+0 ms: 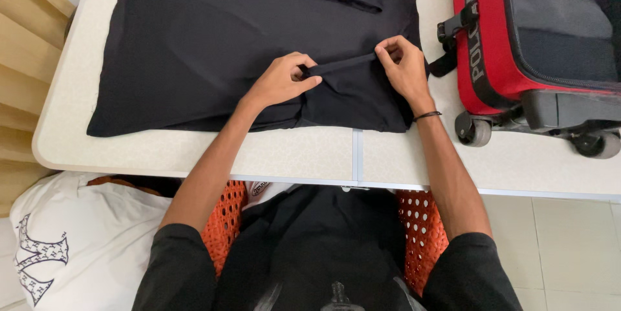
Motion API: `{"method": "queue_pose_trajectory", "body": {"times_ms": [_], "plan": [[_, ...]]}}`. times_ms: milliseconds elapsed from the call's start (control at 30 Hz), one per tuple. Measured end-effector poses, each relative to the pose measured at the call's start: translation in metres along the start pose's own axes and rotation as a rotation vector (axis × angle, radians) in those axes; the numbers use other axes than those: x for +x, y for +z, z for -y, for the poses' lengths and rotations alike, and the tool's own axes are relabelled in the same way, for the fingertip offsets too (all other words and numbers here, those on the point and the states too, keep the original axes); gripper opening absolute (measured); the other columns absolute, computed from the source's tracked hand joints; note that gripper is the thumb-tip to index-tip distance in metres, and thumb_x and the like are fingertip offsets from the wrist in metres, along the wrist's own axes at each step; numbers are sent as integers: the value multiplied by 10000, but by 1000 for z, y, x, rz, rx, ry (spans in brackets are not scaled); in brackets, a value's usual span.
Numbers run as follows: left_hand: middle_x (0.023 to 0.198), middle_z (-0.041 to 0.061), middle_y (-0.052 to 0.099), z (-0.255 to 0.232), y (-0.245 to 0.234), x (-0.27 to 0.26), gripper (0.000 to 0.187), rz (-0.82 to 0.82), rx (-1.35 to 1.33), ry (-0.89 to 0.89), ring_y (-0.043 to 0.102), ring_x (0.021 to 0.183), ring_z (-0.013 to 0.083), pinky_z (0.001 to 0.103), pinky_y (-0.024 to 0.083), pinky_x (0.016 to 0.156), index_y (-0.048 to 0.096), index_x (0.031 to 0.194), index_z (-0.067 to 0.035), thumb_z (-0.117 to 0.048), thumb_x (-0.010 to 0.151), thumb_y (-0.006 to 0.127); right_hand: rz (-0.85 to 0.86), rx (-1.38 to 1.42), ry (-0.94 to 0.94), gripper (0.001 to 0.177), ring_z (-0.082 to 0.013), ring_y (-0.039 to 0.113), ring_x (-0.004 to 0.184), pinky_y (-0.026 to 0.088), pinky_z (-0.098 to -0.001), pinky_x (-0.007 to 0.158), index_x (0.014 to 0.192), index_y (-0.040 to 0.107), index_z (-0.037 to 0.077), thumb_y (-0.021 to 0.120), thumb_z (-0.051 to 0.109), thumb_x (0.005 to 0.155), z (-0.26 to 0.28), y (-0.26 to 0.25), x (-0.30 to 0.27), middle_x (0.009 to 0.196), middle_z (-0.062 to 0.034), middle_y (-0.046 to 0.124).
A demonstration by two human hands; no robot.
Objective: The person smooths a black shirt on a white table, folds the sides inward, and rolls it into a compact rectangular shape.
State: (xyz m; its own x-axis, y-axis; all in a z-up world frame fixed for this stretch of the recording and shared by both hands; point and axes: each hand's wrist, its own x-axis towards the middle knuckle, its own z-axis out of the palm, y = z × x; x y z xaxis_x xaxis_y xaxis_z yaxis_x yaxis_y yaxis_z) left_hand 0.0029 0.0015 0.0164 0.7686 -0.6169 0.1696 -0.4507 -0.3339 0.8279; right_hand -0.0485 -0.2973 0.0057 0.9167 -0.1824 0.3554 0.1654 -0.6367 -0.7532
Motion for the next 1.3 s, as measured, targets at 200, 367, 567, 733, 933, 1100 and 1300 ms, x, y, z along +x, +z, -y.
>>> {"method": "queue_pose_trajectory", "body": {"times_ms": [200, 367, 567, 733, 933, 1100, 1300], "plan": [[761, 38, 754, -2, -3, 2, 185, -66, -46, -100, 710, 678, 101, 264, 560, 646, 769, 976, -35, -211, 971, 715, -24, 25, -19, 159, -99, 630, 731, 522, -271, 684, 1047, 700, 4, 719, 160, 1025, 3, -1, 0, 839, -39, 707], [909, 50, 757, 6, 0, -1, 216, -155, 3, -37, 738, 758, 103, 279, 601, 672, 712, 1048, -25, -170, 903, 777, -86, -90, -116, 165, -162, 652, 735, 529, -316, 680, 1083, 676, -5, 731, 136, 1018, 7, 5, -3, 862, -80, 705], [1076, 130, 693, 0, 3, -6, 236, -323, 442, 142, 669, 951, 237, 372, 548, 848, 690, 1115, -23, -158, 938, 767, -68, -234, -216, 163, -240, 662, 1012, 547, -372, 906, 1169, 646, 14, 696, 136, 1073, 26, 5, -12, 1114, -127, 649], [1527, 142, 506, 0, 19, -16, 460, -67, 557, 354, 433, 1435, 332, 518, 332, 1169, 580, 1433, -83, -363, 1067, 577, 257, -380, -218, 414, -401, 419, 1411, 338, -527, 1137, 1422, 569, 75, 523, 323, 1093, 37, -1, -23, 1532, -193, 456], [1677, 181, 206, -8, 20, -32, 712, 76, 724, 208, 185, 1533, 386, 613, 165, 1199, 320, 1598, -100, -510, 1038, 483, 373, -582, -211, 639, -455, 182, 1545, 193, -590, 1219, 1611, 291, 22, 394, 430, 1131, 18, 6, -29, 1687, -245, 176], [1563, 190, 395, -11, -12, -85, 582, 39, 712, 279, 374, 1428, 371, 540, 310, 1132, 512, 1455, -47, -409, 1007, 597, 271, -553, -221, 601, -441, 380, 1441, 315, -560, 1149, 1530, 442, -17, 508, 382, 1086, 56, -23, -63, 1596, -263, 354], [1147, 69, 652, -19, -46, -163, 217, -6, 929, 240, 585, 1070, 215, 383, 476, 917, 752, 1066, -39, -202, 927, 716, 244, -558, -221, 498, -349, 617, 1101, 491, -476, 930, 1196, 689, -13, 829, 282, 820, 100, -51, -117, 1235, -174, 611]]}}
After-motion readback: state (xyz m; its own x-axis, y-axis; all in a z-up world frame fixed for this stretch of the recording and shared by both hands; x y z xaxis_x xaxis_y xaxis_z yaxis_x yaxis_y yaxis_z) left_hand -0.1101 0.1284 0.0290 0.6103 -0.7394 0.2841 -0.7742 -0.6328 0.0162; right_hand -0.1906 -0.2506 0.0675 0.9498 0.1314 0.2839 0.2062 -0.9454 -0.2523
